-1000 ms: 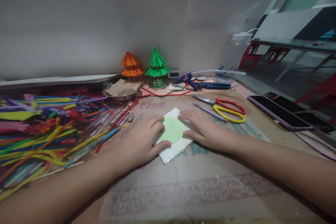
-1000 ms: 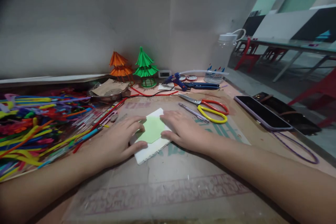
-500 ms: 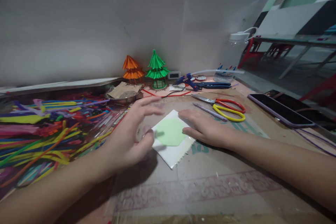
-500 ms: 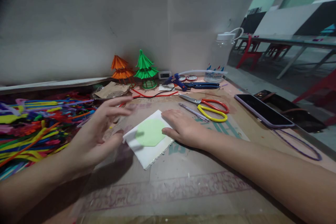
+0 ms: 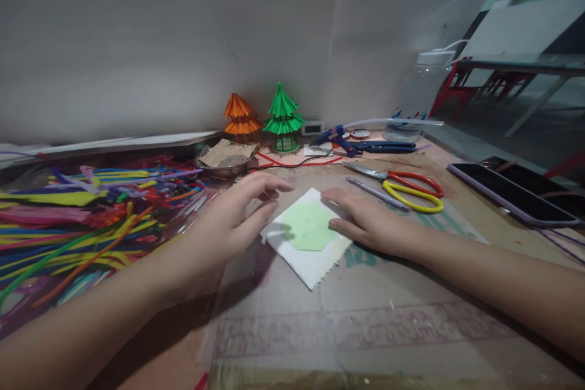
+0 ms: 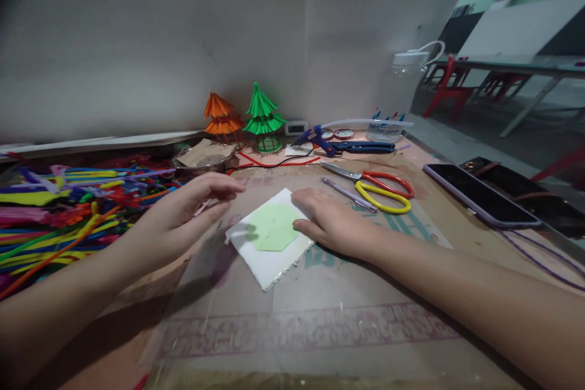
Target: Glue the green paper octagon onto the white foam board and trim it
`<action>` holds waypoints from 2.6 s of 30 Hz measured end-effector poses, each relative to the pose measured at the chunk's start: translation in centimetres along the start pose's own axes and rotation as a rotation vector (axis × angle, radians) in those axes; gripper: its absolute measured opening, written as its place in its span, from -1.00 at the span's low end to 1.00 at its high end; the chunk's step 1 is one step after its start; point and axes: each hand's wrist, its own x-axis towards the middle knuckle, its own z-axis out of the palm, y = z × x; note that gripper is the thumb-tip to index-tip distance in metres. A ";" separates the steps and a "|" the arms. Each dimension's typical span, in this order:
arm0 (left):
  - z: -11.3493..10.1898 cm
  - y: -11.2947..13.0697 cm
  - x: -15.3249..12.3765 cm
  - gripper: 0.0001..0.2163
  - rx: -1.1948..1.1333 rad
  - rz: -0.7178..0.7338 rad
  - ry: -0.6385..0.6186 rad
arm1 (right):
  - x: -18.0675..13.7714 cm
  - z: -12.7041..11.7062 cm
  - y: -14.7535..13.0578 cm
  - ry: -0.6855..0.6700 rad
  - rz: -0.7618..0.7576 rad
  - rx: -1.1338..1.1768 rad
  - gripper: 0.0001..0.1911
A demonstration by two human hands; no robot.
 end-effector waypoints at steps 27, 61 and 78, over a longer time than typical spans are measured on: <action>4.7 -2.8 -1.4 -0.16 0.393 -0.108 -0.524 | -1.7 -2.5 -6.1 -0.520 -0.129 0.897 -0.41; 5.3 -2.6 -2.4 -0.19 0.296 -0.186 -0.341 | -3.8 -3.3 -3.8 -0.147 0.298 0.665 -0.45; 6.3 -2.5 -1.9 -0.07 -0.178 -0.129 0.037 | -0.7 -1.6 -3.9 0.500 0.309 1.037 -0.42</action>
